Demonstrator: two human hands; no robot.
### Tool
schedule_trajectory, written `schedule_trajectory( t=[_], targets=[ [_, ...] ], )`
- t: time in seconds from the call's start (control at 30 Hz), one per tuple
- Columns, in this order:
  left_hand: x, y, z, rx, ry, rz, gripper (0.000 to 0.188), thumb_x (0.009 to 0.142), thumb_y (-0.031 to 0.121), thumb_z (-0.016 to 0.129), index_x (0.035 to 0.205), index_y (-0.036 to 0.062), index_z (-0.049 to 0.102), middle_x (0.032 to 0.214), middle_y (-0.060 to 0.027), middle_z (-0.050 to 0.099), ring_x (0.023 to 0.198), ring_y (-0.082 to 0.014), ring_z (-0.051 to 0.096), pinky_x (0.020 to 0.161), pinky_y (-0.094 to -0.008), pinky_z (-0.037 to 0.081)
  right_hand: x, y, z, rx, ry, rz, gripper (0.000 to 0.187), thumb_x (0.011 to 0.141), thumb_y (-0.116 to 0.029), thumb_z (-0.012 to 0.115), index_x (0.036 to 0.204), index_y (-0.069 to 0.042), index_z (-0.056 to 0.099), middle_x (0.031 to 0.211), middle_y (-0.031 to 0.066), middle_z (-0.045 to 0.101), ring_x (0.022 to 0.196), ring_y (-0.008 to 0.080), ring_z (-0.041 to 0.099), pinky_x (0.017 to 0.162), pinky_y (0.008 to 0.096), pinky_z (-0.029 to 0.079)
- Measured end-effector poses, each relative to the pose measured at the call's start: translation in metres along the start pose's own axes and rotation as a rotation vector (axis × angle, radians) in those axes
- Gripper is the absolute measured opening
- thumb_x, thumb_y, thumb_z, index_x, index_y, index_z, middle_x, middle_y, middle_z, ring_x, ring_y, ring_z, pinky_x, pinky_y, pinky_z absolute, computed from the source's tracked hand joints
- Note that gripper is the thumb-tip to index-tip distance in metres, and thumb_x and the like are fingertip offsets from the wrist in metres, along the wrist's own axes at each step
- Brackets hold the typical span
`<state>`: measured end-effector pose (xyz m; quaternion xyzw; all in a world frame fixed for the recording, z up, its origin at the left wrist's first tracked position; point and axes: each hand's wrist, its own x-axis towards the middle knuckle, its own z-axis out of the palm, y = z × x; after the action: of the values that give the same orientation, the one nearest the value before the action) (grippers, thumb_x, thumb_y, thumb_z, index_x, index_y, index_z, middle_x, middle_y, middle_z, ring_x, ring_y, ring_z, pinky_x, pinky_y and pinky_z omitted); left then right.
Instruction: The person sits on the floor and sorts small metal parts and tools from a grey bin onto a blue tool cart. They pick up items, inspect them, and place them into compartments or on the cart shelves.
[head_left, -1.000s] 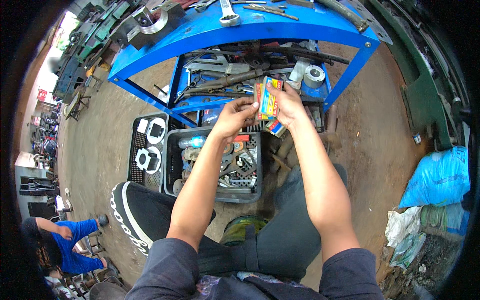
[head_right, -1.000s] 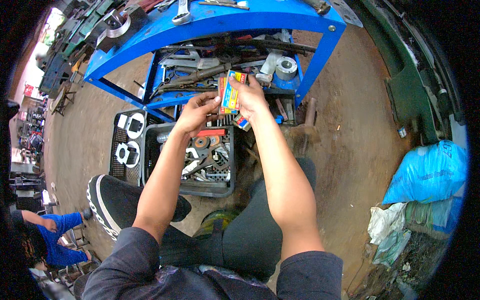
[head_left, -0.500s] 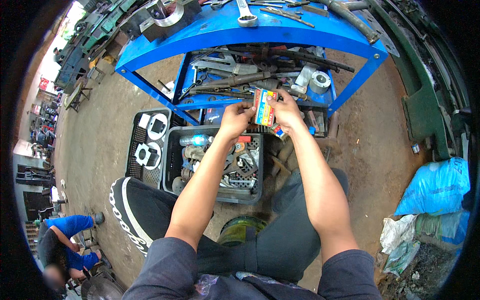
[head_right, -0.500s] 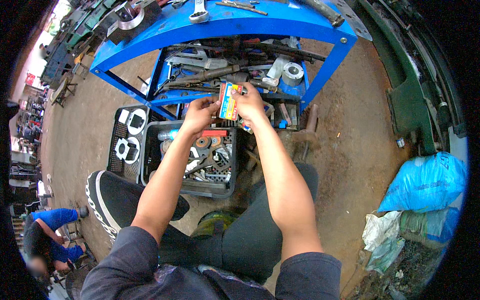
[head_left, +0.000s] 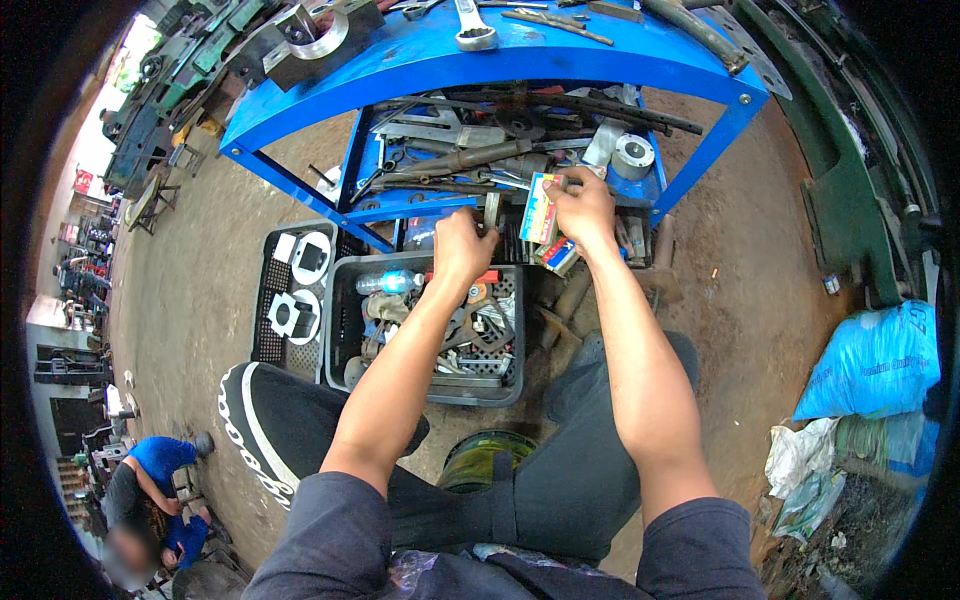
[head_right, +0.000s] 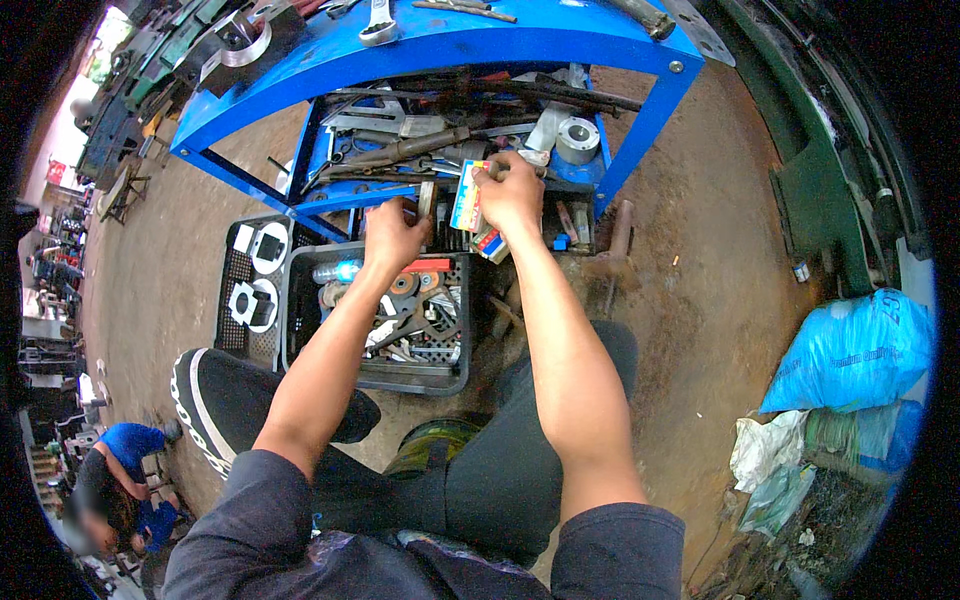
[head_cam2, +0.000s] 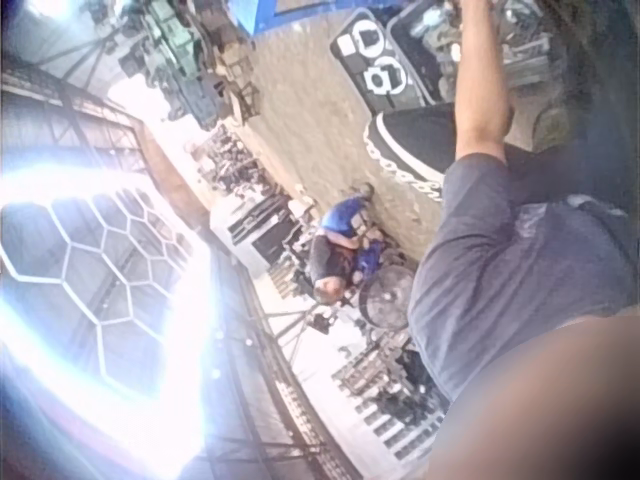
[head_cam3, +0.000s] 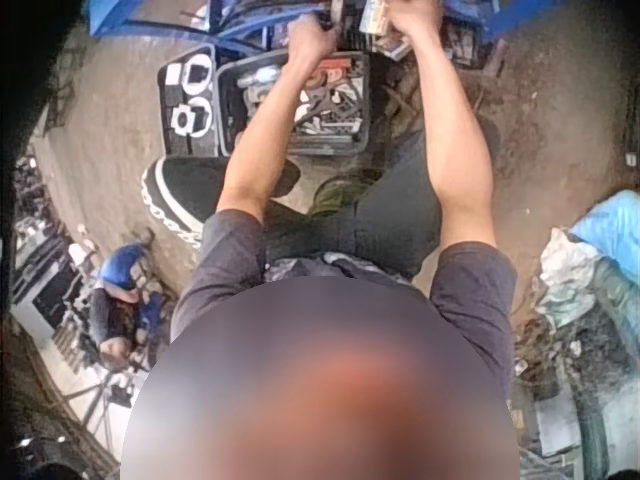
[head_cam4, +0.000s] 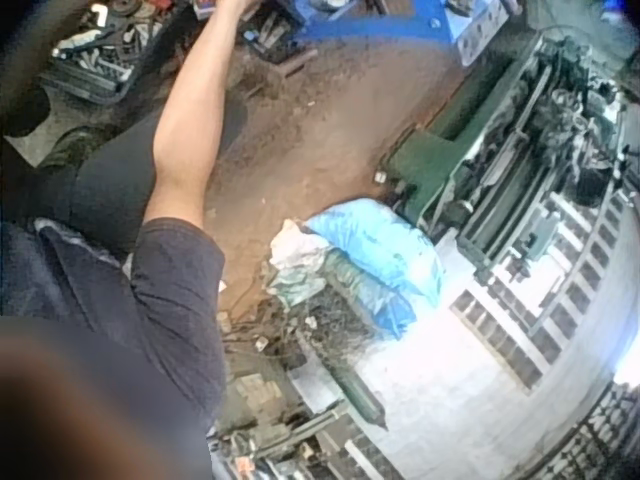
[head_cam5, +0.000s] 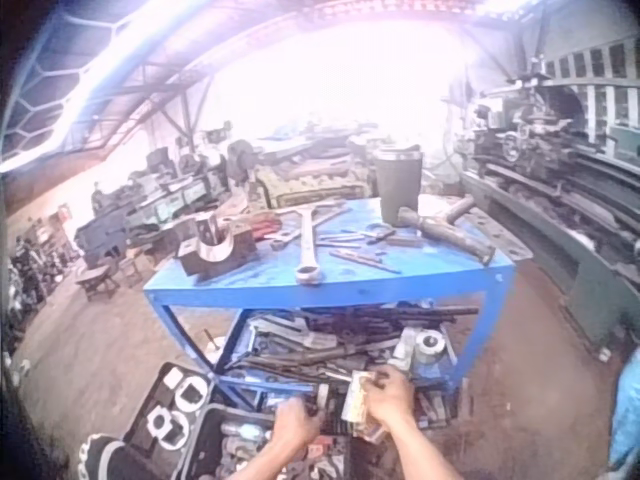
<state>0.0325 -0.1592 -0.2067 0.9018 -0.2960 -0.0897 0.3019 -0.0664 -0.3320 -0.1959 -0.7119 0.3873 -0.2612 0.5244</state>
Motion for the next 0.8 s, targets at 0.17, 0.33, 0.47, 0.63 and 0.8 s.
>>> schedule_trajectory(
  t=[0.17, 0.33, 0.47, 0.63, 0.8],
  targets=[
    [-0.012, -0.001, 0.003, 0.074, 0.085, 0.083, 0.035, 0.079, 0.022, 0.078, 0.099, -0.0044, 0.068, 0.087, -0.0241, 0.073, 0.082, -0.0376, 0.073, 0.078, -0.0445, 0.057, -0.002, -0.008, -0.005, 0.015, -0.048, -0.013, 0.036, 0.088, -0.015, 0.076, 0.118, 0.002, 0.065, 0.1, 0.0198, 0.075, 0.086, 0.0208, 0.073, 0.077, 0.033, 0.056],
    [-0.016, 0.005, 0.006, 0.076, 0.061, 0.082, 0.037, 0.077, 0.023, 0.078, 0.099, -0.005, 0.068, 0.087, -0.0254, 0.072, 0.082, -0.0403, 0.072, 0.079, -0.0461, 0.057, 0.002, -0.004, -0.004, 0.006, -0.048, -0.042, 0.035, 0.089, -0.014, 0.075, 0.118, 0.002, 0.064, 0.096, 0.019, 0.075, 0.084, 0.0193, 0.072, 0.072, 0.0317, 0.054],
    [-0.017, 0.006, 0.004, 0.101, 0.045, 0.054, 0.038, 0.076, 0.023, 0.078, 0.099, -0.0055, 0.069, 0.085, -0.027, 0.072, 0.083, -0.0415, 0.071, 0.079, -0.0473, 0.057, 0.005, 0.002, -0.002, 0.072, -0.027, -0.025, 0.032, 0.083, -0.024, 0.08, 0.107, -0.006, 0.069, 0.091, 0.0144, 0.077, 0.087, 0.0259, 0.075, 0.08, 0.0367, 0.055],
    [-0.013, 0.006, 0.001, 0.116, 0.013, 0.019, 0.037, 0.074, 0.021, 0.079, 0.096, -0.0069, 0.069, 0.087, -0.0299, 0.07, 0.087, -0.044, 0.071, 0.082, -0.0483, 0.057, 0.004, 0.0, -0.004, 0.077, -0.016, -0.01, 0.032, 0.082, -0.023, 0.08, 0.106, -0.006, 0.069, 0.092, 0.0149, 0.077, 0.086, 0.025, 0.075, 0.079, 0.036, 0.056],
    [-0.008, 0.013, -0.004, 0.169, -0.026, 0.017, 0.036, 0.073, 0.02, 0.083, 0.089, -0.0088, 0.069, 0.09, -0.0335, 0.069, 0.091, -0.047, 0.07, 0.084, -0.0498, 0.057, 0.001, -0.007, -0.009, 0.057, -0.071, -0.022, 0.034, 0.086, -0.017, 0.077, 0.113, 0.0, 0.066, 0.095, 0.0183, 0.076, 0.084, 0.0214, 0.073, 0.074, 0.034, 0.055]
  ],
)
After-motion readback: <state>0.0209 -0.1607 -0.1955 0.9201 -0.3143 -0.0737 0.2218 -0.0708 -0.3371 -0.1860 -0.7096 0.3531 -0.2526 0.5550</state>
